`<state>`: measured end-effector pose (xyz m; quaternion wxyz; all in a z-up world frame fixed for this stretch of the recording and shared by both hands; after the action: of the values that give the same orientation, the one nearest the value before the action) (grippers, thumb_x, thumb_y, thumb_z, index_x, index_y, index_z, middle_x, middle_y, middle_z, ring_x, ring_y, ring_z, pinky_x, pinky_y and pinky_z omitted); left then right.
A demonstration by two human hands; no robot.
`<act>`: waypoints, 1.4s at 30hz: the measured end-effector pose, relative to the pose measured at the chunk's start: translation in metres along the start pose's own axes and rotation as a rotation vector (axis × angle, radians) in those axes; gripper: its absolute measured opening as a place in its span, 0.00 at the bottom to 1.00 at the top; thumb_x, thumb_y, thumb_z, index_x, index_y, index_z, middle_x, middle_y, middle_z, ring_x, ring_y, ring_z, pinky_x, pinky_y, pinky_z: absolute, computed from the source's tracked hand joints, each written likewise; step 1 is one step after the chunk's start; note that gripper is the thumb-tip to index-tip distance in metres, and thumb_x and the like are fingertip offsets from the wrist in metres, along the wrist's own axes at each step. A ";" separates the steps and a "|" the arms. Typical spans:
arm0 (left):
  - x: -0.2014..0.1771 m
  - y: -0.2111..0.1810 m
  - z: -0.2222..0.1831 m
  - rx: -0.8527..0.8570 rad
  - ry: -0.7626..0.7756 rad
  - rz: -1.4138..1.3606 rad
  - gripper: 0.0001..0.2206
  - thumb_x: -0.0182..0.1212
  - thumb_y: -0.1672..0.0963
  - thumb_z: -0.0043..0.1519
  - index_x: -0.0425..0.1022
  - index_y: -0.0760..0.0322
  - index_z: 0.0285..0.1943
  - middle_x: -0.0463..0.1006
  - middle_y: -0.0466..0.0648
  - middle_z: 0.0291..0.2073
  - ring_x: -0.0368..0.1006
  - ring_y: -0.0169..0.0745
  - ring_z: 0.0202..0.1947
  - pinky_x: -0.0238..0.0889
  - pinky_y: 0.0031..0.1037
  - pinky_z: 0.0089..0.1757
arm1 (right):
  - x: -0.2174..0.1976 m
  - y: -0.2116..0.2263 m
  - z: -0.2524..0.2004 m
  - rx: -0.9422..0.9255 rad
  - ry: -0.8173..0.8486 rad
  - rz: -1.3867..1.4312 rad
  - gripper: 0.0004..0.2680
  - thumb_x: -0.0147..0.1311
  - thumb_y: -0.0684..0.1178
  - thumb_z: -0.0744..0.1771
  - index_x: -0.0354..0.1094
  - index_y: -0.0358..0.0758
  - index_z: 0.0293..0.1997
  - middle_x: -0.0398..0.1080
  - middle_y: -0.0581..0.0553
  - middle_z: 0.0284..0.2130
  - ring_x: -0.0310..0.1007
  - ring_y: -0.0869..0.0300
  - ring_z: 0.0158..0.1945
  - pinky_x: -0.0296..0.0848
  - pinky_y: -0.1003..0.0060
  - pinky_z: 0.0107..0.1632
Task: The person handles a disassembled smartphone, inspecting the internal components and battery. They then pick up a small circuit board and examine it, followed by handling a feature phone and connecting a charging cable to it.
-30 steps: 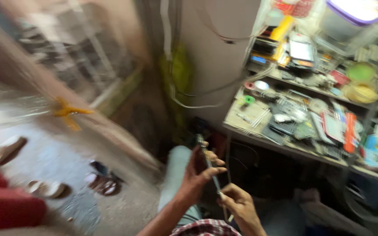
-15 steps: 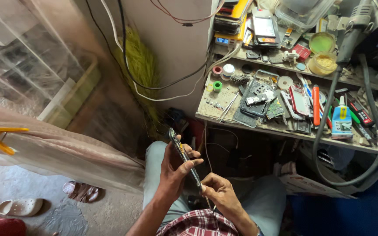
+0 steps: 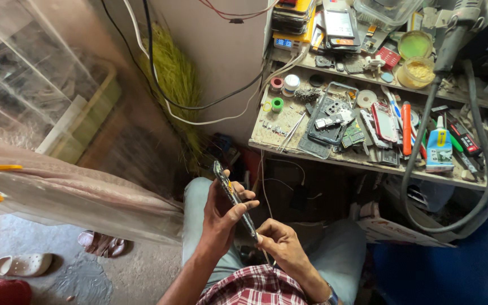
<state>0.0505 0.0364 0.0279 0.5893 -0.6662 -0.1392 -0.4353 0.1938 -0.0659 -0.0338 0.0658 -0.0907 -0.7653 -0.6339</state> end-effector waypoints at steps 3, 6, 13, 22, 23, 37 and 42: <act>0.001 -0.001 0.000 0.005 0.013 0.000 0.37 0.64 0.63 0.58 0.50 0.63 0.77 0.67 0.52 0.51 0.72 0.48 0.54 0.72 0.45 0.55 | 0.000 0.001 0.000 0.001 -0.002 -0.013 0.06 0.60 0.46 0.67 0.71 0.34 0.36 0.72 0.50 0.26 0.69 0.69 0.31 0.70 0.73 0.37; 0.001 -0.002 0.000 0.003 0.015 -0.007 0.37 0.64 0.63 0.58 0.50 0.62 0.77 0.67 0.52 0.51 0.73 0.48 0.54 0.73 0.45 0.55 | 0.001 0.003 0.000 -0.012 0.006 -0.025 0.06 0.59 0.46 0.68 0.71 0.34 0.36 0.72 0.50 0.26 0.69 0.68 0.31 0.71 0.73 0.37; 0.007 -0.003 0.002 0.015 -0.083 0.135 0.37 0.68 0.64 0.55 0.54 0.65 0.74 0.68 0.50 0.49 0.74 0.44 0.50 0.75 0.40 0.49 | 0.003 0.004 0.001 -0.011 0.049 0.074 0.05 0.59 0.45 0.68 0.71 0.34 0.38 0.73 0.49 0.28 0.71 0.67 0.33 0.72 0.71 0.40; 0.011 0.001 0.006 0.000 -0.271 0.520 0.40 0.76 0.58 0.52 0.56 0.67 0.73 0.72 0.49 0.48 0.70 0.36 0.47 0.69 0.26 0.47 | 0.005 -0.006 0.003 0.005 0.087 0.353 0.05 0.59 0.46 0.67 0.69 0.36 0.40 0.73 0.47 0.32 0.72 0.63 0.36 0.72 0.66 0.43; 0.012 0.000 0.007 0.005 -0.278 0.552 0.41 0.77 0.56 0.51 0.56 0.67 0.73 0.72 0.49 0.49 0.71 0.36 0.48 0.69 0.27 0.49 | 0.006 -0.005 0.004 -0.004 0.102 0.372 0.05 0.59 0.46 0.68 0.69 0.36 0.40 0.73 0.47 0.32 0.72 0.63 0.37 0.72 0.66 0.44; 0.015 -0.009 0.006 -0.001 -0.283 0.718 0.46 0.78 0.49 0.49 0.53 0.66 0.74 0.72 0.52 0.55 0.72 0.41 0.55 0.70 0.30 0.53 | 0.008 -0.002 0.004 0.033 0.081 0.306 0.07 0.62 0.49 0.67 0.72 0.37 0.41 0.72 0.48 0.32 0.72 0.63 0.37 0.71 0.65 0.44; 0.016 -0.008 0.005 -0.008 -0.281 0.672 0.45 0.78 0.50 0.50 0.54 0.65 0.74 0.72 0.52 0.54 0.72 0.41 0.53 0.70 0.30 0.52 | 0.009 0.001 0.003 0.016 0.074 0.294 0.07 0.62 0.49 0.67 0.72 0.37 0.40 0.72 0.48 0.32 0.71 0.63 0.37 0.70 0.66 0.44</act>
<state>0.0560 0.0375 0.0450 0.6720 -0.7304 0.0096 -0.1219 0.1854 -0.0622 -0.0312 0.1869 -0.1780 -0.7457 -0.6143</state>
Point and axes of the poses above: each hand's wrist, its own z-axis towards the middle knuckle, its own x-axis out of the palm, y = z × x, the point moved 5 cm from there along z, towards the middle knuckle
